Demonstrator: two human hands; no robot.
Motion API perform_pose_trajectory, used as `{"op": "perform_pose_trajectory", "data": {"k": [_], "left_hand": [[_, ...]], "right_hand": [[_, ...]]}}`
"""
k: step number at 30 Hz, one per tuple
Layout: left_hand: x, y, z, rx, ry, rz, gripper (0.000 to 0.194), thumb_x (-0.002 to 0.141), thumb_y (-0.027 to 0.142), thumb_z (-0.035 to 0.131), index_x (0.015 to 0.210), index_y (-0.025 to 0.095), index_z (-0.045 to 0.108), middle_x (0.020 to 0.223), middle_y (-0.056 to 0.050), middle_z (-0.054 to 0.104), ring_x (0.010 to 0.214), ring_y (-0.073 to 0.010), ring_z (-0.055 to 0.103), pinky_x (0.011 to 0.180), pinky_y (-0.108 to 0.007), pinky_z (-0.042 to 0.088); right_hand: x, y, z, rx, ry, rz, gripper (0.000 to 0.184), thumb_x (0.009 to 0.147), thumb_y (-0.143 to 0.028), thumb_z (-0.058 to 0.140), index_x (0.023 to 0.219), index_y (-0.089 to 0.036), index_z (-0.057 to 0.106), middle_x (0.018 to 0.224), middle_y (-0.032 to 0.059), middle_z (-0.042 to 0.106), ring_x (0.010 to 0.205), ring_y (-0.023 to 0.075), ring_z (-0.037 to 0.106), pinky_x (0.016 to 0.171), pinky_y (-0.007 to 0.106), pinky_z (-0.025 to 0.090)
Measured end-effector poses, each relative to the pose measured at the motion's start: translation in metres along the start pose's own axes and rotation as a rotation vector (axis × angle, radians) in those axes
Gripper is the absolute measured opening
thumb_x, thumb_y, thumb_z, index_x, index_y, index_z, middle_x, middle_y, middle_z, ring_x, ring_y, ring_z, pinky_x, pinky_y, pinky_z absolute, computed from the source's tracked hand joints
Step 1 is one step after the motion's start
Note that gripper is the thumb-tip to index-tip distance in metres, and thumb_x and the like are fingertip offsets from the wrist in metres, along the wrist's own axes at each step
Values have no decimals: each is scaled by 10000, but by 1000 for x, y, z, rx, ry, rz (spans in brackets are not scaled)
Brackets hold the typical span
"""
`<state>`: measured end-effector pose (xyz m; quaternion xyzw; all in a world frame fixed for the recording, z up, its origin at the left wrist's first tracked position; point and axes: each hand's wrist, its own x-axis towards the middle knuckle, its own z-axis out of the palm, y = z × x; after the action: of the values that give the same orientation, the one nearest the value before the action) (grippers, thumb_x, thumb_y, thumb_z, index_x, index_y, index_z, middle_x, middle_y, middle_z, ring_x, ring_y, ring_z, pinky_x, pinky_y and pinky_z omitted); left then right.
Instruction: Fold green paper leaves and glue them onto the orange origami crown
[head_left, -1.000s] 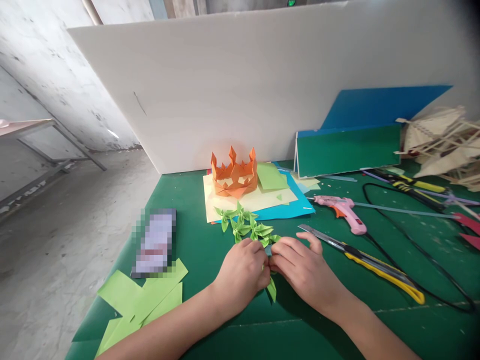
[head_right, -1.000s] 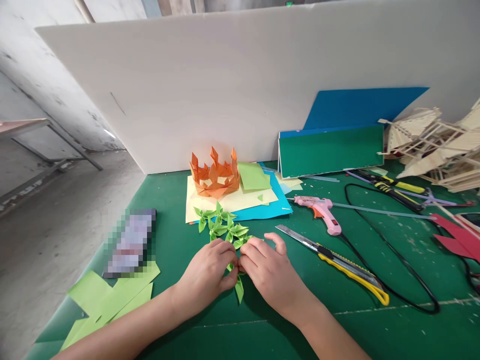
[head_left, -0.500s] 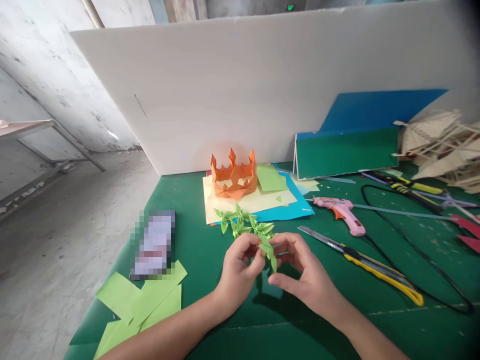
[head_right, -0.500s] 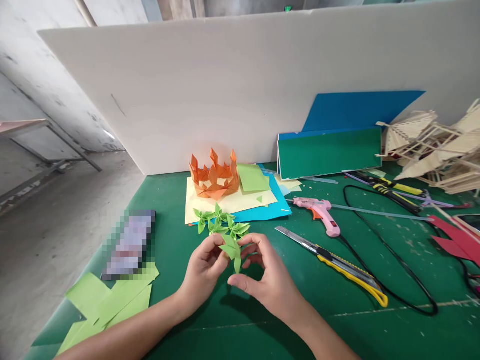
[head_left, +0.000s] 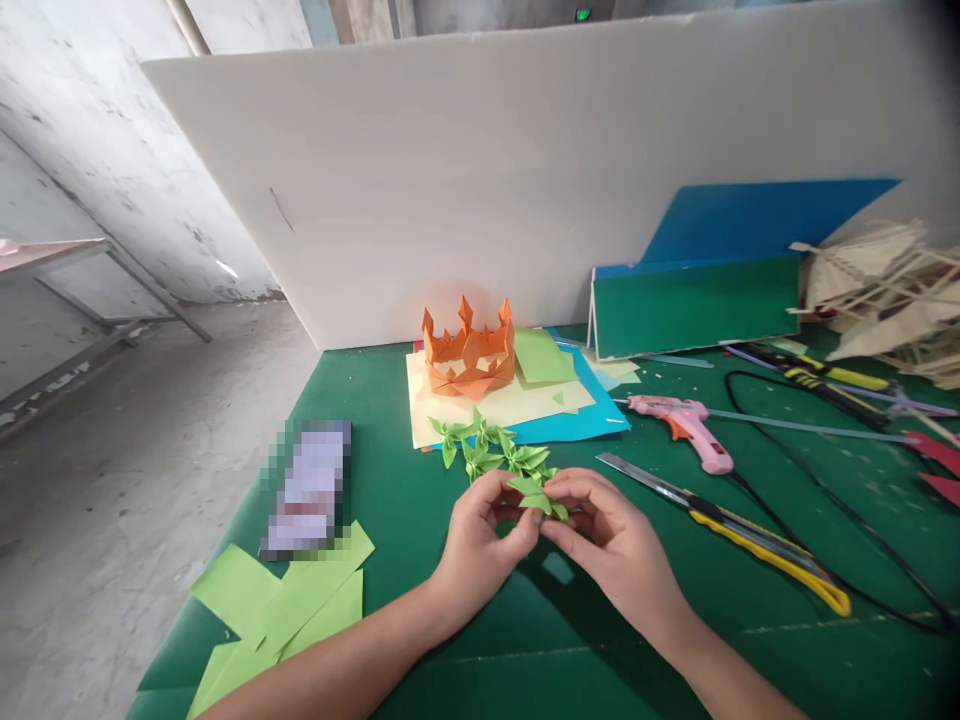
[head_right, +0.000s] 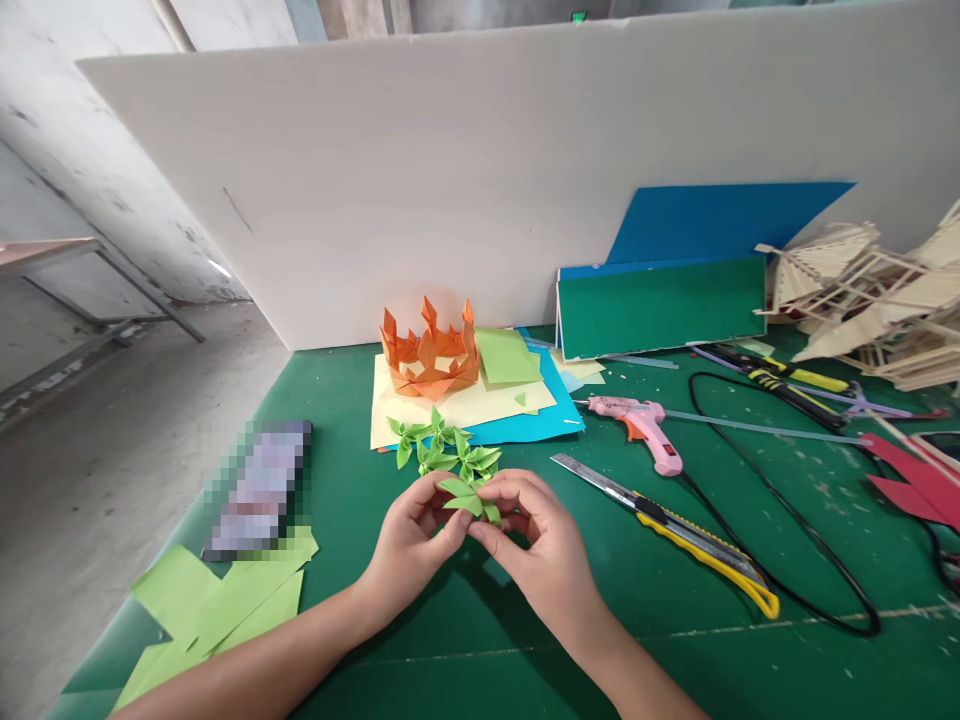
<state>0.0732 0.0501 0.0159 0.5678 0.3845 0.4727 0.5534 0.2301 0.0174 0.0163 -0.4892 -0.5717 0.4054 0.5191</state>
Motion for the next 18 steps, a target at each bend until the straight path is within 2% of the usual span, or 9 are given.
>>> {"op": "perform_pose_trajectory", "data": {"k": [6, 10, 13, 18], "left_hand": [[2, 0, -1, -147, 87, -11, 207, 721, 283, 756, 814, 160, 617, 753, -7, 609, 693, -121, 585, 648, -232, 515], [2, 2, -1, -210, 95, -76, 216, 695, 295, 777, 803, 157, 649, 772, -14, 645, 698, -126, 605, 666, -248, 527], [2, 3, -1, -229, 97, -80, 218, 683, 289, 785, 801, 157, 657, 770, -17, 656, 723, -131, 615, 693, -252, 528], [1, 5, -3, -199, 81, 18, 194, 712, 298, 761, 791, 164, 645, 800, -30, 652, 753, -143, 612, 713, -268, 529]], "right_hand": [[-3, 1, 0, -264, 23, -213, 179, 855, -269, 629, 1034, -262, 628, 1085, 72, 595, 934, 184, 633, 726, 285, 585], [-1, -1, 0, -395, 55, -306, 184, 862, -235, 618, 1043, -265, 625, 1048, 61, 619, 861, 166, 638, 708, 279, 570], [0, -3, 1, -416, 64, -329, 189, 860, -228, 619, 1044, -270, 624, 1045, 58, 620, 844, 163, 637, 706, 279, 566], [-4, -2, 2, -310, 19, -279, 300, 841, -281, 653, 1131, -297, 581, 1070, 58, 592, 844, 164, 623, 708, 279, 566]]}}
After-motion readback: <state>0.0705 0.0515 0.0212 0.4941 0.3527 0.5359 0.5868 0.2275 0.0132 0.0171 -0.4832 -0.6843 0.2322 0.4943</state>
